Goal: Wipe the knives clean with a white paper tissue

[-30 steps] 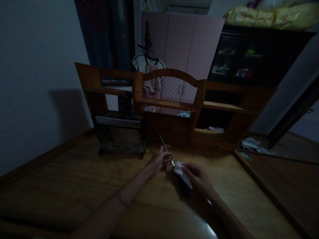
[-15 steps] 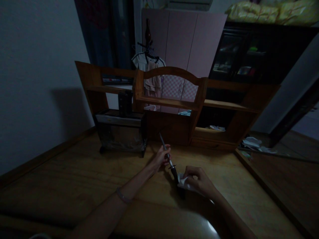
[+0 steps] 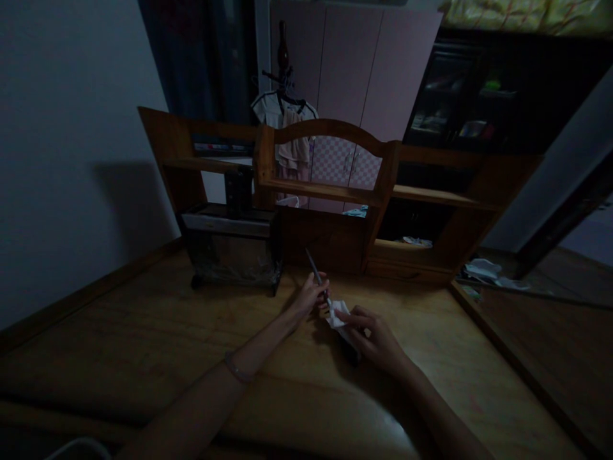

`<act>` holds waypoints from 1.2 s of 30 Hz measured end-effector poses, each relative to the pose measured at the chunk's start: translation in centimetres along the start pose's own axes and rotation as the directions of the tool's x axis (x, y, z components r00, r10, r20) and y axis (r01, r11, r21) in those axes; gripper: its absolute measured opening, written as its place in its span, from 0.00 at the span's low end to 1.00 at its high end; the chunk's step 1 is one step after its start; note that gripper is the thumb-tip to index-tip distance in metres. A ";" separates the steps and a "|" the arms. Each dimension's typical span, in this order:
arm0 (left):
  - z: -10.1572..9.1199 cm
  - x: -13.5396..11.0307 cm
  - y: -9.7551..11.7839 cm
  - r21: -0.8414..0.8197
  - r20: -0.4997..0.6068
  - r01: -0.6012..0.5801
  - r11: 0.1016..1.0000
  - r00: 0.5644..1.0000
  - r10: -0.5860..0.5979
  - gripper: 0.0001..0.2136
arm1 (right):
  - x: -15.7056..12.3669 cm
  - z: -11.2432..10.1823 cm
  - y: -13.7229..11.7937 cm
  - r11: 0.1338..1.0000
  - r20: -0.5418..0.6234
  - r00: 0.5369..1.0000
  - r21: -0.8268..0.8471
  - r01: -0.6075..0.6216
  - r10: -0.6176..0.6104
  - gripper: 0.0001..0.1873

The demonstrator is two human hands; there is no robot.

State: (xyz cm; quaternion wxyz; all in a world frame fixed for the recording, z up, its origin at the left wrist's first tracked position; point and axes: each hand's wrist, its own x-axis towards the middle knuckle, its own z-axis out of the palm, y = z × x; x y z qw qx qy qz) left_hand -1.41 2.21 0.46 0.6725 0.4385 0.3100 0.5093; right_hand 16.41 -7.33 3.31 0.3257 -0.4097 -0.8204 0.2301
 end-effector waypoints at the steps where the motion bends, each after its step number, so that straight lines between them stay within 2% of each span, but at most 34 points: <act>1: 0.0 0.0 0.0 -0.001 0.003 -0.008 1.000 1.000 0.008 0.19 | -0.1 -0.1 -0.1 1.000 0.006 1.000 -0.011 -0.009 0.009 0.16; 6: -0.2 0.1 -0.3 0.003 -0.008 -0.028 1.000 1.000 0.028 0.18 | -0.3 -1.1 -0.5 0.998 0.072 0.995 -0.029 -0.063 0.065 0.14; 9: -0.2 0.2 -0.3 0.002 -0.004 -0.035 0.999 0.999 0.035 0.18 | -0.5 -1.3 -0.2 0.995 0.063 0.994 -0.058 -0.081 0.085 0.15; 12: -0.2 0.1 0.2 -0.004 0.016 -0.038 0.999 0.999 0.038 0.19 | -0.6 -1.5 0.3 0.996 -0.002 0.996 -0.019 -0.088 0.088 0.13; 17: -0.1 0.0 0.6 -0.030 0.034 -0.036 0.999 0.999 0.037 0.23 | -0.3 -1.5 0.3 0.992 -0.217 0.969 0.003 -0.122 0.120 0.14; 21: -0.1 0.4 0.1 0.003 0.056 -0.102 0.995 0.993 0.102 0.26 | 0.0 -1.1 0.0 1.000 -0.155 0.988 0.007 -0.013 0.014 0.15; 24: -0.2 0.6 -0.1 0.068 0.033 -0.135 0.988 0.991 0.133 0.27 | 0.1 -0.4 0.2 0.998 -0.157 0.985 0.005 0.069 -0.068 0.16; 27: -0.3 0.5 -0.1 0.093 0.011 -0.141 0.986 0.990 0.140 0.27 | 0.1 0.4 0.9 0.998 -0.186 0.981 -0.015 0.053 -0.055 0.18; 32: -0.3 0.4 -0.1 0.135 0.012 -0.183 0.974 0.983 0.184 0.25 | 0.3 0.9 1.7 0.979 -0.243 0.966 -0.201 0.040 -0.089 0.16; 36: -0.5 0.6 -0.3 0.151 -0.009 -0.184 0.971 0.982 0.187 0.25 | 0.2 -0.1 1.6 0.980 -0.198 0.979 -0.184 -0.077 0.039 0.14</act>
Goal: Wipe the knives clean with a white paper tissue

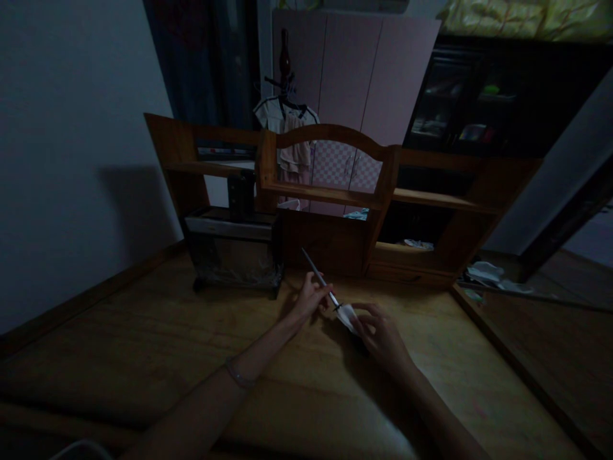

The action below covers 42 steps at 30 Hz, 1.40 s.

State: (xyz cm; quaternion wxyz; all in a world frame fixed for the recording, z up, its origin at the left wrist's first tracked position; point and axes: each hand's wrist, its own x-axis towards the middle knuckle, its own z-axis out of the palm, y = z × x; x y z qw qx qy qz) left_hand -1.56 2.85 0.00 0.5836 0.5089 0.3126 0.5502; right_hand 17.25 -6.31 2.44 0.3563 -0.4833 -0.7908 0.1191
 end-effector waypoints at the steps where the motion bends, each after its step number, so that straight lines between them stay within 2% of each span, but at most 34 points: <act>1: 0.0 0.0 0.0 -0.002 -0.001 0.004 1.000 1.000 -0.004 0.25 | 0.0 -0.4 0.0 0.999 0.006 0.999 0.032 -0.044 0.044 0.15; 4: 0.0 0.1 0.1 -0.019 0.005 0.017 1.000 1.000 -0.017 0.26 | 0.0 -1.4 0.4 0.948 -0.024 0.970 0.220 -0.230 0.241 0.19; 7: 0.0 0.1 0.1 -0.027 0.018 0.017 1.000 1.000 -0.016 0.26 | 0.2 -1.7 1.0 0.778 0.017 0.906 0.506 -0.372 0.422 0.24; 10: -0.1 0.2 0.0 -0.030 0.027 0.007 1.000 1.000 -0.006 0.25 | 0.6 -1.2 1.7 0.580 0.135 0.878 0.703 -0.411 0.459 0.24; 13: -0.2 0.3 -0.2 -0.030 0.036 -0.004 1.000 0.999 0.005 0.24 | 1.0 -0.8 2.2 0.486 0.202 0.861 0.755 -0.441 0.467 0.24; 15: -0.3 0.3 -0.2 -0.031 0.039 0.001 1.000 0.999 0.001 0.25 | 0.9 -0.9 2.2 0.495 0.175 0.861 0.756 -0.428 0.477 0.25; 16: -0.3 0.3 -0.1 -0.034 0.041 0.007 0.999 0.999 -0.005 0.25 | 0.8 -1.0 2.0 0.534 0.127 0.867 0.742 -0.405 0.482 0.24; 19: -0.1 0.1 0.1 -0.053 0.048 0.031 0.998 0.998 -0.028 0.26 | 0.3 -1.7 1.3 0.770 -0.102 0.891 0.552 -0.320 0.443 0.22; 21: 0.0 0.0 0.3 -0.077 0.059 0.041 0.996 0.998 -0.036 0.26 | 0.1 -2.0 0.7 0.905 -0.210 0.917 0.338 -0.258 0.339 0.20; 23: 0.2 -0.2 0.5 -0.103 0.072 0.040 0.994 0.997 -0.032 0.26 | 0.1 -1.9 0.2 0.973 -0.214 0.956 0.157 -0.170 0.202 0.18; 25: 0.3 -0.3 0.7 -0.123 0.089 0.034 0.992 0.996 -0.023 0.25 | 0.0 -1.7 -0.1 0.996 -0.131 0.988 0.047 -0.078 0.083 0.17; 27: 0.4 -0.4 0.9 -0.129 0.098 0.039 0.991 0.995 -0.027 0.25 | -0.2 -1.3 -0.4 0.999 -0.014 0.999 -0.010 -0.040 0.039 0.15; 29: 0.5 -0.5 1.1 -0.131 0.098 0.049 0.990 0.995 -0.037 0.25 | -0.4 -0.9 -0.5 0.998 0.077 0.995 0.002 -0.065 0.064 0.13; 32: 0.5 -0.6 1.2 -0.138 0.090 0.039 0.990 0.996 -0.027 0.25 | -0.5 -0.2 -0.5 0.974 0.076 0.986 0.160 -0.158 0.147 0.15; 34: 0.5 -0.5 1.1 -0.140 0.096 0.027 0.990 0.995 -0.013 0.25 | -0.4 0.3 -0.2 0.912 0.051 0.969 0.329 -0.245 0.242 0.18; 37: 0.4 -0.4 0.9 -0.131 0.112 0.019 0.991 0.994 -0.004 0.25 | -0.2 1.0 0.8 0.738 0.095 0.904 0.545 -0.397 0.417 0.20; 39: 0.4 -0.3 0.8 -0.126 0.112 0.016 0.992 0.994 -0.002 0.24 | -0.2 1.2 1.1 0.664 0.116 0.876 0.608 -0.435 0.467 0.21; 42: 0.3 -0.3 0.9 -0.127 0.113 0.021 0.992 0.994 -0.007 0.25 | 0.0 0.9 0.6 0.602 0.170 0.869 0.659 -0.451 0.465 0.22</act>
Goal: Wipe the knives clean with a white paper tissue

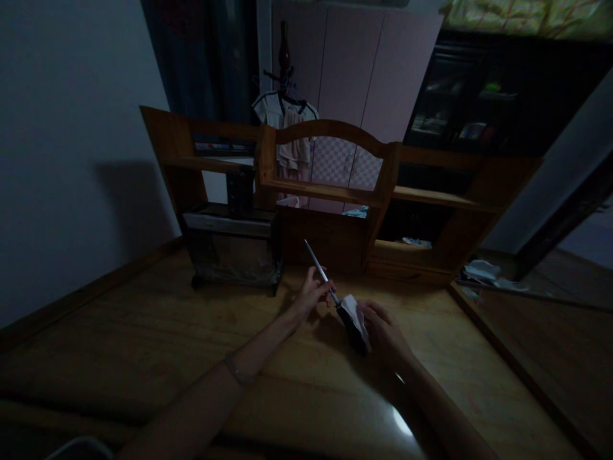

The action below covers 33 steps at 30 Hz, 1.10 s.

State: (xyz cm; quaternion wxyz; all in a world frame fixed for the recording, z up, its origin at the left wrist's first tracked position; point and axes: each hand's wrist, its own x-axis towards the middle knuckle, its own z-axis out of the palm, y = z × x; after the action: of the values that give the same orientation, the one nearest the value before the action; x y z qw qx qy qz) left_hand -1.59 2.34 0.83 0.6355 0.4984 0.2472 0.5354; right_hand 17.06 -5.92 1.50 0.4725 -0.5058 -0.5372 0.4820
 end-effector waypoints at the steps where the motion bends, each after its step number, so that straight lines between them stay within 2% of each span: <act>1: 0.0 0.0 0.0 -0.002 -0.002 0.004 1.000 1.000 -0.004 0.25 | -0.2 0.1 -0.4 1.000 0.043 0.999 0.017 -0.010 0.009 0.23; 4: 0.1 -0.1 0.2 -0.004 -0.018 0.014 1.000 1.000 -0.015 0.26 | -0.6 0.5 -1.3 0.999 0.177 0.984 0.035 0.013 -0.019 0.32; 6: 0.1 0.0 0.2 -0.004 -0.025 0.016 1.000 1.000 -0.016 0.26 | -0.6 0.6 -1.5 0.998 0.199 0.978 0.038 0.050 -0.056 0.38; 8: 0.0 0.0 0.1 -0.008 -0.019 0.007 1.000 1.000 -0.007 0.25 | -0.4 0.6 -1.2 0.997 0.171 0.982 0.038 0.072 -0.078 0.33; 11: -0.1 0.2 -0.1 -0.020 -0.006 -0.005 1.000 1.000 0.005 0.25 | -0.1 0.2 -0.6 0.999 0.040 0.999 0.037 -0.016 0.014 0.22; 13: -0.1 0.2 -0.2 -0.025 -0.004 -0.002 1.000 1.000 0.001 0.25 | 0.0 -0.2 -0.3 0.993 -0.020 0.995 0.065 -0.098 0.100 0.24; 15: -0.1 0.2 -0.2 -0.028 -0.004 0.002 1.000 1.000 -0.002 0.25 | 0.0 -0.5 -0.3 0.994 -0.034 0.995 0.068 -0.087 0.089 0.27; 17: -0.1 0.1 -0.1 -0.026 -0.005 0.003 1.000 1.000 -0.003 0.25 | -0.2 -0.8 -0.8 0.997 -0.089 0.994 -0.040 0.065 -0.069 0.27; 18: 0.0 0.1 -0.1 -0.023 -0.008 0.005 1.000 1.000 -0.005 0.24 | -0.3 -0.9 -1.1 0.976 -0.123 0.975 -0.138 0.166 -0.183 0.26; 20: 0.0 0.0 0.0 -0.017 -0.016 0.010 1.000 1.000 -0.010 0.25 | -0.7 -1.0 -1.7 0.878 -0.137 0.906 -0.339 0.337 -0.401 0.24; 22: 0.1 0.0 0.0 -0.013 -0.023 0.016 1.000 1.000 -0.016 0.25 | -0.8 -0.8 -2.1 0.810 -0.089 0.876 -0.435 0.394 -0.474 0.23; 25: 0.1 0.0 0.0 -0.017 -0.022 0.007 1.000 1.000 -0.007 0.25 | -0.9 -0.4 -1.9 0.855 0.010 0.932 -0.395 0.337 -0.363 0.23; 28: 0.0 0.0 -0.1 -0.022 -0.022 -0.002 1.000 1.000 0.002 0.25 | -0.8 0.1 -1.5 0.961 0.053 0.990 -0.241 0.137 -0.128 0.24; 30: -0.1 0.0 -0.2 -0.023 -0.019 -0.002 1.000 1.000 0.001 0.25 | -0.7 0.3 -1.4 0.998 0.049 0.998 -0.061 -0.035 0.038 0.25; 33: -0.2 0.1 -0.3 -0.030 -0.008 -0.013 0.999 1.000 0.013 0.25 | -0.6 0.4 -1.5 0.957 0.143 0.975 0.210 -0.199 0.171 0.24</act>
State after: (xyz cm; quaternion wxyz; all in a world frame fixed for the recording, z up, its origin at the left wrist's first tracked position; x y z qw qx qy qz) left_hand -1.58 2.52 0.46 0.6384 0.4884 0.2385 0.5450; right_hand 16.55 -6.56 2.99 0.4450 -0.4667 -0.4581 0.6118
